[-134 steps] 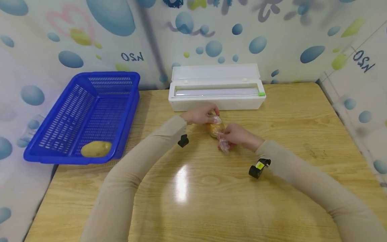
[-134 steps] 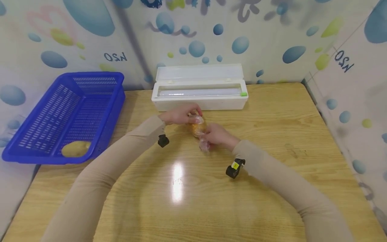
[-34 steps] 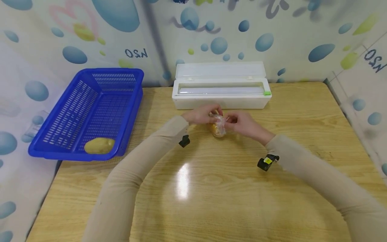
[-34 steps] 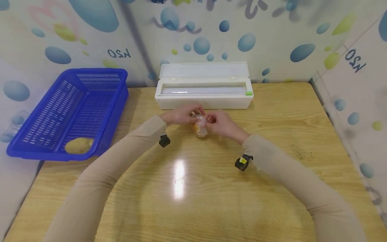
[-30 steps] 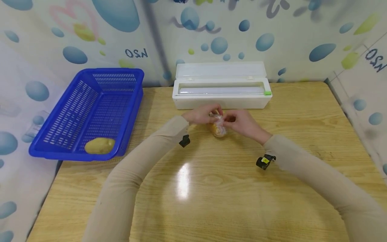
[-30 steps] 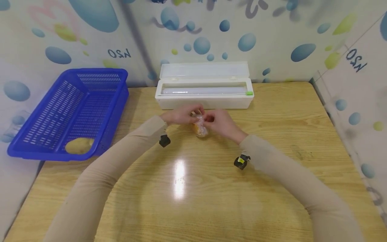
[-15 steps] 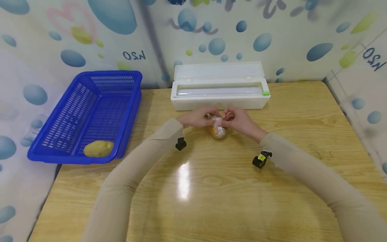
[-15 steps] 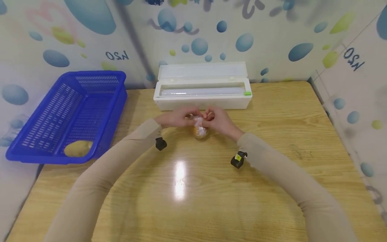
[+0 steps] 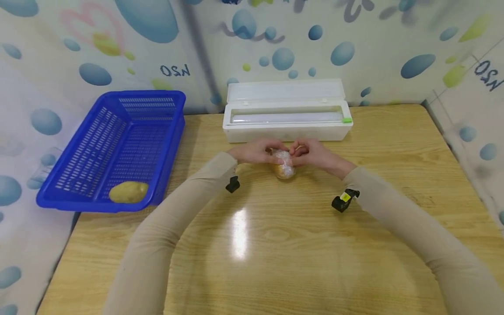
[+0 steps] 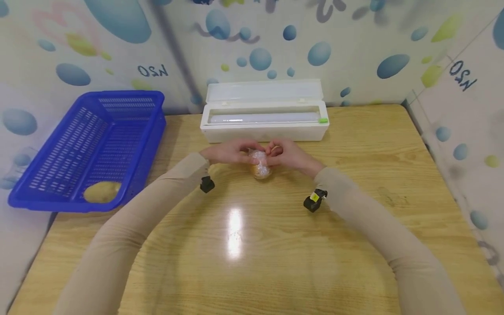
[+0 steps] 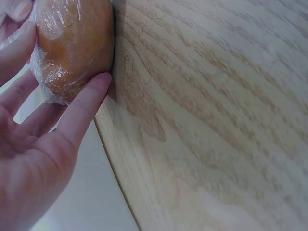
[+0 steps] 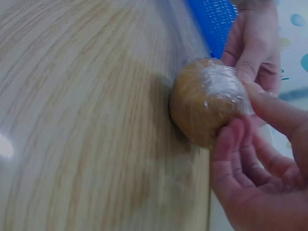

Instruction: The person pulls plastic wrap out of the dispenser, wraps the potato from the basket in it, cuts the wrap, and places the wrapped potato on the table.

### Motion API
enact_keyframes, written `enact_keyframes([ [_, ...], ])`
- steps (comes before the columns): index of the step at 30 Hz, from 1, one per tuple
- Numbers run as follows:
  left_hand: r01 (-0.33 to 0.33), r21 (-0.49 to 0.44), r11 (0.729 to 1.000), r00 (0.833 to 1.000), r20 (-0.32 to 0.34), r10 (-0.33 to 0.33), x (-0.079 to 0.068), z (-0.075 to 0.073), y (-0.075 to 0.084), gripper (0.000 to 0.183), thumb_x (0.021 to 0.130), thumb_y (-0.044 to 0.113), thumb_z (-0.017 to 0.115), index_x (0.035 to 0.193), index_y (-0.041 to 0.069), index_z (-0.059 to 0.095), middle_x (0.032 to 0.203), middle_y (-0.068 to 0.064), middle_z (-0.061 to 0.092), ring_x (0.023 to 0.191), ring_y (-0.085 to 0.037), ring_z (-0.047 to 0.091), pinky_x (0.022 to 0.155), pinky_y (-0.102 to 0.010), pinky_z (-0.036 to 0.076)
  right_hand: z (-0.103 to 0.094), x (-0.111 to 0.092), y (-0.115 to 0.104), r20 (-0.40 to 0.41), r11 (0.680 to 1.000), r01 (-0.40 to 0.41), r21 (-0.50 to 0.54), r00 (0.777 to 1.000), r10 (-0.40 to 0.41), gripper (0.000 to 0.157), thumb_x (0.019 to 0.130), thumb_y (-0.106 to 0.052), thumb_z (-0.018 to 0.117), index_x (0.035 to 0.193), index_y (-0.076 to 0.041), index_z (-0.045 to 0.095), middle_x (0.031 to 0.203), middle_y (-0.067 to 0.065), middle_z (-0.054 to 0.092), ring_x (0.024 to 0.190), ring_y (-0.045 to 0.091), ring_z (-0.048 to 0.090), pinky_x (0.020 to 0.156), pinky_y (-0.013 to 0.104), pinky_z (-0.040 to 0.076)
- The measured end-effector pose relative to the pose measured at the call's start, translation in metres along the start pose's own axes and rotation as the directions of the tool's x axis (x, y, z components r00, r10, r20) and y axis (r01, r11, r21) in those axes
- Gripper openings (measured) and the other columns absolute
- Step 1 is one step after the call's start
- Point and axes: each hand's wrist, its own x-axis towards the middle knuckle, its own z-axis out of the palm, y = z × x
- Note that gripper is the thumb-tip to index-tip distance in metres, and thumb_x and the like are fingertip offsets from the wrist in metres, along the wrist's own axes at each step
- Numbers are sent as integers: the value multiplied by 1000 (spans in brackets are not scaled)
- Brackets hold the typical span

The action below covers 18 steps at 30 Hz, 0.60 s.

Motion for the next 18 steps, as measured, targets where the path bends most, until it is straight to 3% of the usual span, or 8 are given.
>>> enact_keyframes([
  [5,-47,3,999,999,-2,47,1,-1,-4,35,85,23,61,116,7,56,114,0,54,103,-11,46,89,-31,36,-4,0,1,57,996,26,-84,998,-21,31,78,-14,69,100,0,53,91,12,61,85,19,56,69,27,46],
  [13,-36,-34,999,999,20,37,-1,-1,-7,36,84,20,62,117,8,55,114,1,54,105,-11,46,91,-29,35,-3,3,9,-11,975,20,-220,1000,-23,37,71,-28,76,89,-4,53,76,8,56,68,17,49,56,27,40],
  [18,-18,-68,998,999,35,21,-1,-1,-6,39,83,20,64,118,9,54,114,1,53,103,-12,46,89,-27,37,-7,4,17,132,971,106,-212,988,-79,39,70,-25,76,90,-3,50,79,9,56,70,20,51,56,27,45],
])
